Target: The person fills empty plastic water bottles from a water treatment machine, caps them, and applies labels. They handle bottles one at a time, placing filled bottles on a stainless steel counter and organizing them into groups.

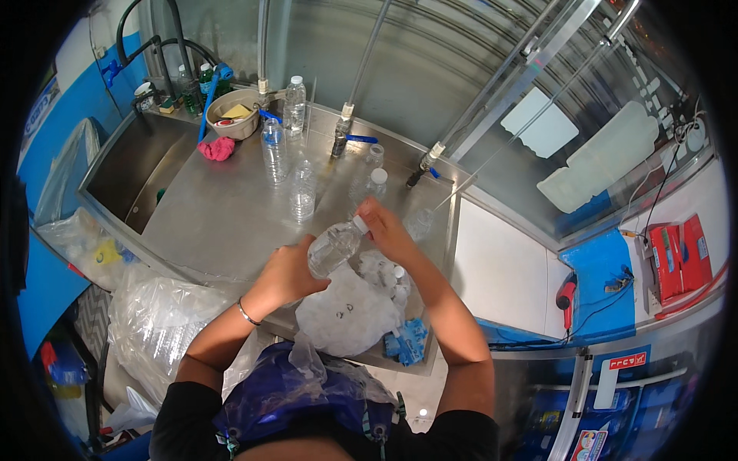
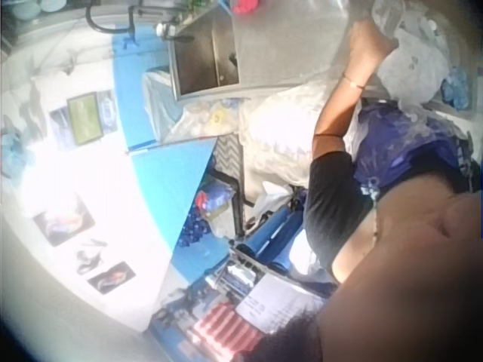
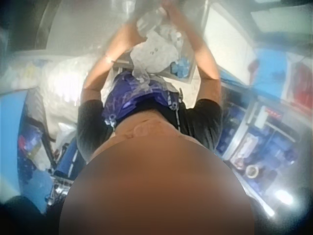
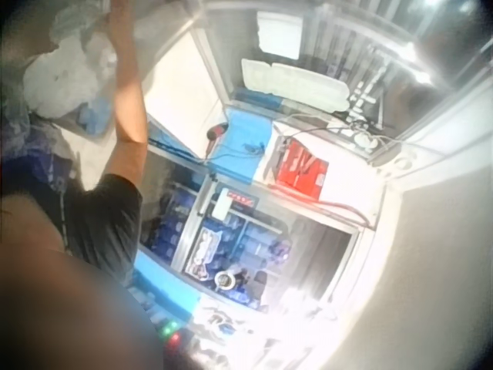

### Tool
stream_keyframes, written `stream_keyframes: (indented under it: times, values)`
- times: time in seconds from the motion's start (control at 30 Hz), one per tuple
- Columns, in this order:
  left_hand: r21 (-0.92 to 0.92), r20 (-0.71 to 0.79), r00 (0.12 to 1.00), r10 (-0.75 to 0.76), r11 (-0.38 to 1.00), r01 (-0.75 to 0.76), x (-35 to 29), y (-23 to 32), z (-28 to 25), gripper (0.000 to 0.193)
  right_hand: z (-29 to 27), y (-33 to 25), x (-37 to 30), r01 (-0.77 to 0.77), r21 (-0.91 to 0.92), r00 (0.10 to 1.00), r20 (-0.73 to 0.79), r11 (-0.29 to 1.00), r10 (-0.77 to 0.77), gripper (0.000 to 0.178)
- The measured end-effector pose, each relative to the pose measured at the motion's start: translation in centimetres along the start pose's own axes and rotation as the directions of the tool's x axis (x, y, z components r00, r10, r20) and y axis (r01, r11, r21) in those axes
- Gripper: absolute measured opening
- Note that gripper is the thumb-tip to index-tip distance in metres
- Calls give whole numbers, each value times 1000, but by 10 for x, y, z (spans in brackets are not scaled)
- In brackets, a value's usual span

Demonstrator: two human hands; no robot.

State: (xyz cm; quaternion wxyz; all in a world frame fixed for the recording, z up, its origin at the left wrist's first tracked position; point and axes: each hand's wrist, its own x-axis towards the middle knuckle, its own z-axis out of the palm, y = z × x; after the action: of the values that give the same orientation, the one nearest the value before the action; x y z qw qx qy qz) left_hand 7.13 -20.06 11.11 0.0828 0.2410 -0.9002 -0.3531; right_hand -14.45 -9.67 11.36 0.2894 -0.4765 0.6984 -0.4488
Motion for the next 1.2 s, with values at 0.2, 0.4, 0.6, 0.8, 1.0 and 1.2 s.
stream_keyframes:
  times: [0.2, 0.4, 0.6, 0.8, 1.0, 1.2]
  values:
    - [126, -293, 944, 153, 985, -121, 11, -2, 31, 72, -7, -10, -10, 192, -114, 974, -98, 975, -203, 29]
    - [162, -354, 860, 367, 930, -330, 12, -12, 43, 76, -11, -16, -49, 4, -134, 993, -114, 991, -20, 22]
    - [-394, 119, 826, 551, 790, -471, 32, -18, 44, 73, -32, -21, -65, 463, -297, 883, 72, 835, -464, 38]
    - [-251, -17, 957, 291, 925, -285, 20, 14, 65, 70, -50, -12, -86, 225, 78, 970, -117, 971, -215, 40]
    - [27, -190, 826, 531, 844, -536, 48, 41, 56, 65, -75, -4, -118, -97, 6, 933, -349, 995, 93, 25]
    - [204, -319, 809, 494, 869, -451, 148, 38, 38, 49, -166, 39, -114, -247, -395, 657, -739, 885, -147, 22]
